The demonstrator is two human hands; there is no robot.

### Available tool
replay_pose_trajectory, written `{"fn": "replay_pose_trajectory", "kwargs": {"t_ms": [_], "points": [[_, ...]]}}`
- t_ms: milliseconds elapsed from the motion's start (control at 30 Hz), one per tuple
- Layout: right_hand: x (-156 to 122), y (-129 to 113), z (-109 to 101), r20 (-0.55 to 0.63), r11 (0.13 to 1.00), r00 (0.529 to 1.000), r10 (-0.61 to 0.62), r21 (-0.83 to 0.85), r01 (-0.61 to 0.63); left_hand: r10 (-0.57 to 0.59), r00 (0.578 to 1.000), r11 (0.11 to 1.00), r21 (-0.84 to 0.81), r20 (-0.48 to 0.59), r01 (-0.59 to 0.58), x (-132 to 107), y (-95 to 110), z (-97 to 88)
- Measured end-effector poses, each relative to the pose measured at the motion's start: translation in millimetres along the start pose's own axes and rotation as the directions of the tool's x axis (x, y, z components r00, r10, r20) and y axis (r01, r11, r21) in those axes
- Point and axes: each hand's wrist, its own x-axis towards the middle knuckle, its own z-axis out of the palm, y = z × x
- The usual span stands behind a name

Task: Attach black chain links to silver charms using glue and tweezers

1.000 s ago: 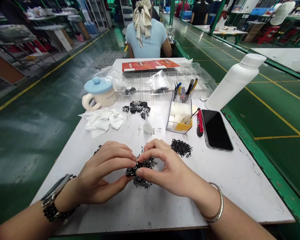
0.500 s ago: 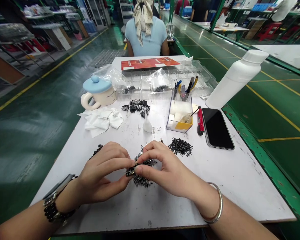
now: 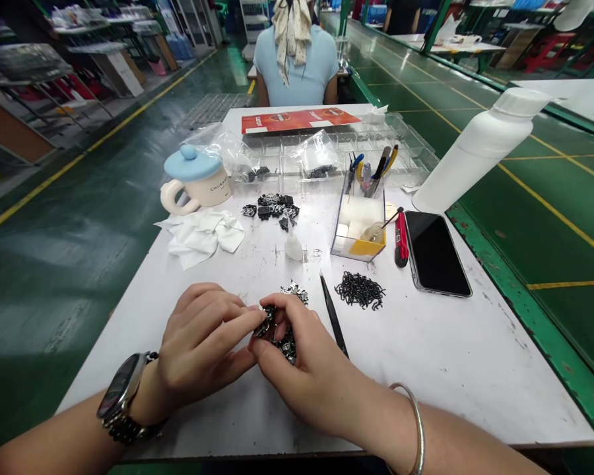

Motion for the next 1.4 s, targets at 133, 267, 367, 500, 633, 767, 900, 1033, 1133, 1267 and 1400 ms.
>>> {"fn": "replay_pose_trajectory", "kwargs": {"t_ms": [133, 267, 367, 500, 633, 767, 900, 1033, 1133, 1267, 1400], "points": [[1.2, -2.6, 1.1, -0.015, 0.998, 1.0, 0.026, 0.056, -0.025, 0.016, 1.0, 0.999, 0.045, 0.001, -0.016, 0.5, 2.5, 0.7], [1.5, -5.3, 3.3, -0.03, 0.993, 0.997, 0.065, 0.104, -0.062, 0.008, 0.999, 0.997, 0.079, -0.052, -0.004, 2.0, 6.1, 0.6], [0.6, -3.9, 7.0, -0.046, 0.987, 0.996, 0.076, 0.145, -0.068, 0.04, 0.997, 0.995, 0.092, -0.059, -0.035, 2.9, 8.4, 1.4], [-0.3, 1.8, 10.0, -0.069, 0.983, 0.991, 0.116, 0.148, -0.105, 0.048, 0.997, 0.995, 0.088, -0.057, -0.043, 3.1, 9.7, 3.1], [-0.9, 5.2, 9.9, -0.082, 0.985, 0.99, 0.117, 0.134, -0.105, 0.045, 0.998, 0.996, 0.078, -0.047, -0.041, 2.9, 9.8, 3.5], [-1.9, 4.6, 9.0, -0.075, 0.986, 0.99, 0.122, 0.126, -0.112, 0.054, 0.998, 0.996, 0.076, -0.039, -0.051, 2.4, 9.3, 3.3], [-2.5, 4.8, 9.1, -0.064, 0.986, 0.991, 0.119, 0.128, -0.11, 0.054, 0.998, 0.996, 0.072, -0.032, -0.051, 1.4, 9.1, 3.5], [-2.0, 6.4, 8.4, -0.05, 0.988, 0.993, 0.109, 0.114, -0.103, 0.056, 0.998, 0.997, 0.054, -0.019, -0.055, 1.6, 9.3, 3.4], [-1.4, 6.3, 4.2, -0.022, 0.993, 0.996, 0.087, 0.087, -0.084, 0.015, 1.0, 1.0, 0.027, -0.008, -0.015, 3.6, 8.8, 2.7], [0.2, 3.5, -8.5, 0.013, 1.0, 1.0, -0.006, -0.031, 0.006, -0.123, 0.992, 0.991, -0.06, -0.023, 0.121, 6.6, 8.0, 1.5], [3.4, 0.4, -21.9, 0.058, 0.969, 0.986, -0.156, -0.184, 0.164, -0.167, 0.986, 0.975, -0.151, -0.026, 0.161, 7.2, 8.3, 0.4]]}}
